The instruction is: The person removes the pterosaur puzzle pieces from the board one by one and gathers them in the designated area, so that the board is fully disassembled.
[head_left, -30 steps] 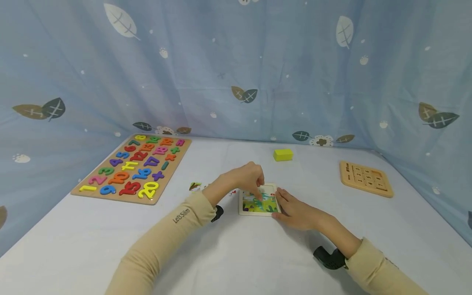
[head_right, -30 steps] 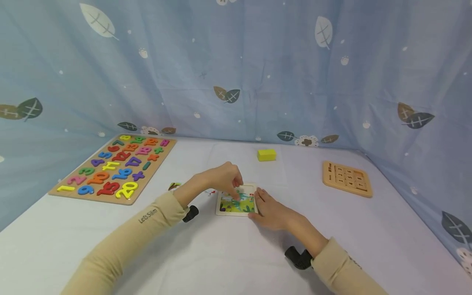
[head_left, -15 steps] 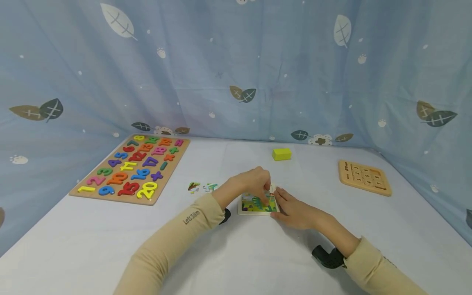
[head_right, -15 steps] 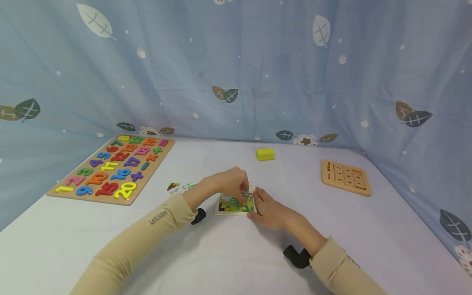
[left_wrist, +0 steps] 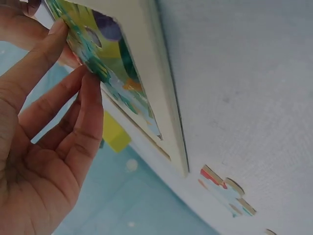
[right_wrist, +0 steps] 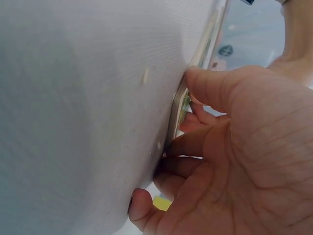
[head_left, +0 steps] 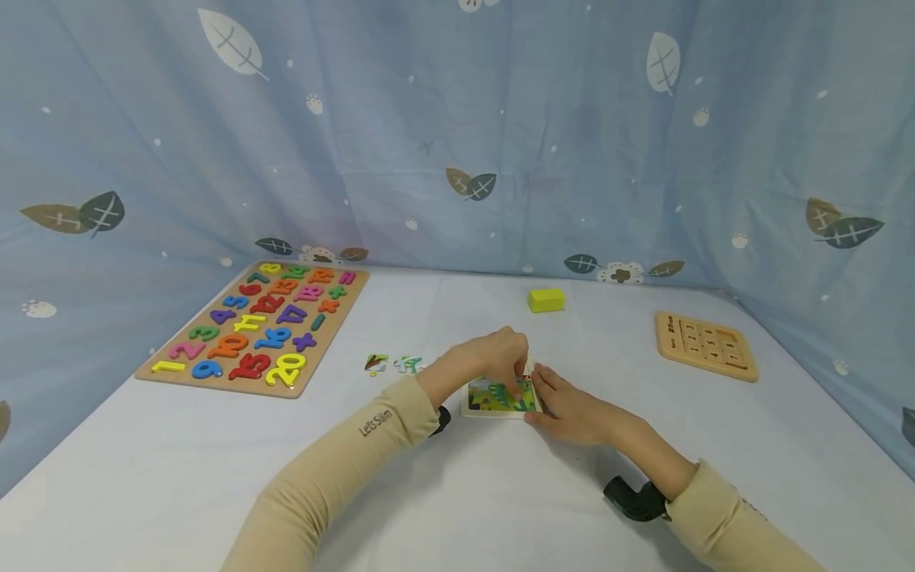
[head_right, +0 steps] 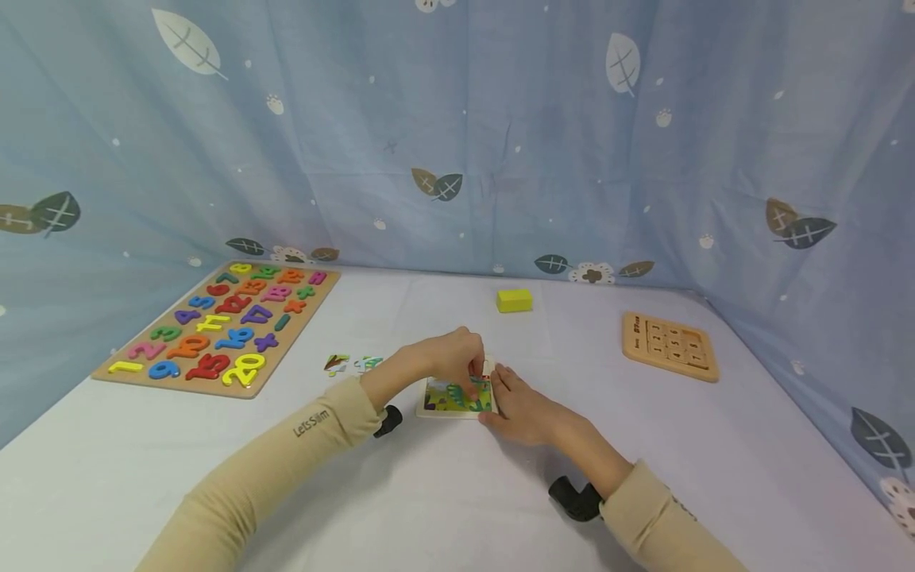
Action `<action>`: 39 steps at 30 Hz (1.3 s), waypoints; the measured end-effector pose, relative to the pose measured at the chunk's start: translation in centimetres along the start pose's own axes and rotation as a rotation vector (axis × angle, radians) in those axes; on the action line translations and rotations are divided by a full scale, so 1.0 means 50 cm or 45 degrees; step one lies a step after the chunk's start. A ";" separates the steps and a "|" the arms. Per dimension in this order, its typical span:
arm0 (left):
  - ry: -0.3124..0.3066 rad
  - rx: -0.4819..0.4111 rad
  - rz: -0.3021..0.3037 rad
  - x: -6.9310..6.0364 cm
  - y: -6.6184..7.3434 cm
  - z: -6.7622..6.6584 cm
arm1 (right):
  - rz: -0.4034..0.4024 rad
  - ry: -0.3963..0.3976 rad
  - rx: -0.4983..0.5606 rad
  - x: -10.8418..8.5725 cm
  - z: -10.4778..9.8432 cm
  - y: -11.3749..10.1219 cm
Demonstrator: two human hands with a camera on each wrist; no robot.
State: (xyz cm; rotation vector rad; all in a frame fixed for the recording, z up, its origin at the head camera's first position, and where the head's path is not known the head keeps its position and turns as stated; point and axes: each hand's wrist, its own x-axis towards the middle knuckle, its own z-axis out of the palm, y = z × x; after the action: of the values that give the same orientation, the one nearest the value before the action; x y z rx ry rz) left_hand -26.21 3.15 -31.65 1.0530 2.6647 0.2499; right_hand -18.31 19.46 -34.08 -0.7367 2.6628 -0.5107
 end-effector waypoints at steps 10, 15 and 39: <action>0.066 0.063 0.002 -0.007 0.005 0.003 | 0.008 0.016 -0.021 0.002 0.003 0.007; 0.057 0.056 0.057 -0.011 0.009 0.003 | 0.010 0.013 -0.013 0.001 0.002 0.004; 0.119 -0.001 0.156 -0.030 -0.019 0.001 | 0.015 0.004 -0.004 0.002 0.001 0.004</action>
State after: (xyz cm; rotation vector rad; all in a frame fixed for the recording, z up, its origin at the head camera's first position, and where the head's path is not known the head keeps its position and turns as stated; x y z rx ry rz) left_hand -25.76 1.45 -31.69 1.2352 2.6843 0.3322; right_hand -18.46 19.55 -34.24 -0.7211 2.6701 -0.5047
